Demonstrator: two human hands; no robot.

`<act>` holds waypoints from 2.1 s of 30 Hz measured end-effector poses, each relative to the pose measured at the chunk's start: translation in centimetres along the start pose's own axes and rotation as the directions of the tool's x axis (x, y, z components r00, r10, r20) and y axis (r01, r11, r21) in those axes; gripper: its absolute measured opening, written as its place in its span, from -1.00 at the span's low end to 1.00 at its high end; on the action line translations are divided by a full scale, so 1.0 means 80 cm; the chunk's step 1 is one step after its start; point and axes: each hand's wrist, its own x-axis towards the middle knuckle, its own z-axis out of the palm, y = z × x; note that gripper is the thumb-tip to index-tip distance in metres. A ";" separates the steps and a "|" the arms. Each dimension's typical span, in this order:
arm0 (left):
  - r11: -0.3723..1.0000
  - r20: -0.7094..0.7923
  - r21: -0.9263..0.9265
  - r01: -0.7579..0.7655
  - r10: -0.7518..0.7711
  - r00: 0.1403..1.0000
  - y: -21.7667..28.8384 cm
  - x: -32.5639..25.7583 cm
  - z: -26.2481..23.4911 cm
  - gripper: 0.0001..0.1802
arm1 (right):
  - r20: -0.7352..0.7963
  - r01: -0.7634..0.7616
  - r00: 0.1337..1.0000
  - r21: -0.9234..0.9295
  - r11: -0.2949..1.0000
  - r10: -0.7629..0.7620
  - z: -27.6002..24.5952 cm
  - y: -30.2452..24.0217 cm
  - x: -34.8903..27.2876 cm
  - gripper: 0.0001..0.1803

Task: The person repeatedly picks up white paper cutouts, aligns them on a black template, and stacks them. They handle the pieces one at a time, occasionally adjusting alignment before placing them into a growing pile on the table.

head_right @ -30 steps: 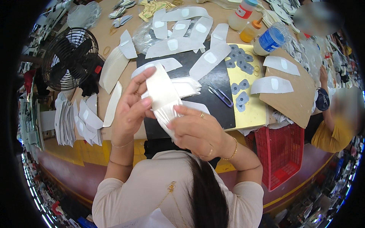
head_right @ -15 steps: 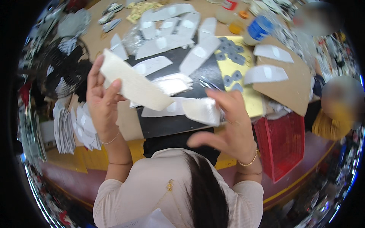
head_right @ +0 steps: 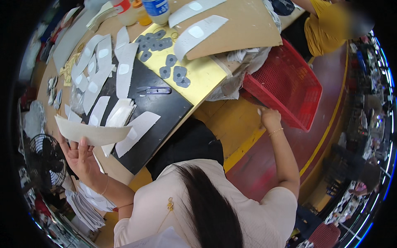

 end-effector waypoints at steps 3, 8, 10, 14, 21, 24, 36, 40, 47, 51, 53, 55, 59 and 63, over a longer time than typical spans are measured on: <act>0.998 0.059 0.053 0.028 -0.031 0.998 -0.012 -0.005 -0.026 -0.59 | 0.272 -0.047 0.961 0.022 0.999 0.039 0.171 0.056 0.072 -0.44; 0.928 0.309 0.078 -0.365 0.325 0.894 0.001 -0.005 0.002 -0.87 | -0.086 0.078 0.996 0.883 0.464 -0.004 0.184 0.025 0.111 -0.62; 0.944 0.229 0.081 -0.320 0.295 0.928 0.007 -0.012 -0.007 -0.84 | -0.245 0.243 0.954 0.970 0.032 0.176 0.128 0.003 0.143 -0.64; 0.989 0.290 0.080 -0.126 0.098 0.952 0.016 -0.024 -0.012 -0.75 | -0.541 0.644 0.606 0.764 0.040 0.583 0.039 0.030 0.251 -0.59; 0.998 0.116 -0.036 0.052 -0.048 0.992 0.036 -0.067 -0.014 -0.36 | -0.343 0.696 0.456 0.712 -0.089 0.821 -0.057 0.017 0.371 -0.61; 0.994 -0.175 -0.075 0.078 -0.090 0.980 0.052 -0.076 -0.030 -0.43 | -0.475 0.705 0.497 0.709 -0.018 0.727 -0.066 0.025 0.388 -0.62; 0.687 -0.426 0.389 0.614 -0.457 0.781 -0.041 -0.205 -0.162 -0.52 | -0.556 0.565 0.614 0.805 0.180 0.560 -0.101 -0.005 0.423 -0.65; 0.300 -0.501 0.785 0.542 -0.208 0.840 -0.060 -0.211 -0.142 -0.60 | -0.567 0.521 0.634 0.815 0.251 0.526 -0.104 -0.007 0.415 -0.66; 0.272 -0.428 0.881 0.387 0.109 0.897 -0.078 -0.138 -0.179 -0.46 | -0.528 0.401 0.697 0.848 0.346 0.485 -0.100 0.011 0.376 -0.67; 0.169 -0.408 0.906 0.389 0.094 0.908 -0.106 -0.123 -0.198 -0.36 | -0.474 0.304 0.787 0.855 0.421 0.395 -0.094 0.015 0.348 -0.68; 0.249 -0.497 0.832 0.496 -0.063 0.865 -0.084 -0.109 -0.194 -0.32 | -0.405 0.230 0.860 0.852 0.471 0.312 -0.077 0.016 0.332 -0.68; 0.236 -0.503 0.823 0.518 -0.125 0.855 -0.069 -0.110 -0.194 -0.31 | -0.325 0.167 0.922 0.826 0.538 0.212 -0.069 0.015 0.318 -0.68; 0.333 -0.404 0.861 0.385 -0.015 0.915 -0.094 -0.077 -0.199 -0.38 | -0.056 0.077 0.997 0.783 0.617 -0.053 -0.061 0.023 0.193 -0.68; 0.913 -0.540 0.182 0.366 -0.218 0.813 -0.041 -0.095 -0.207 -0.38 | 0.131 0.294 0.811 0.752 0.590 -0.570 -0.146 -0.085 0.066 -0.74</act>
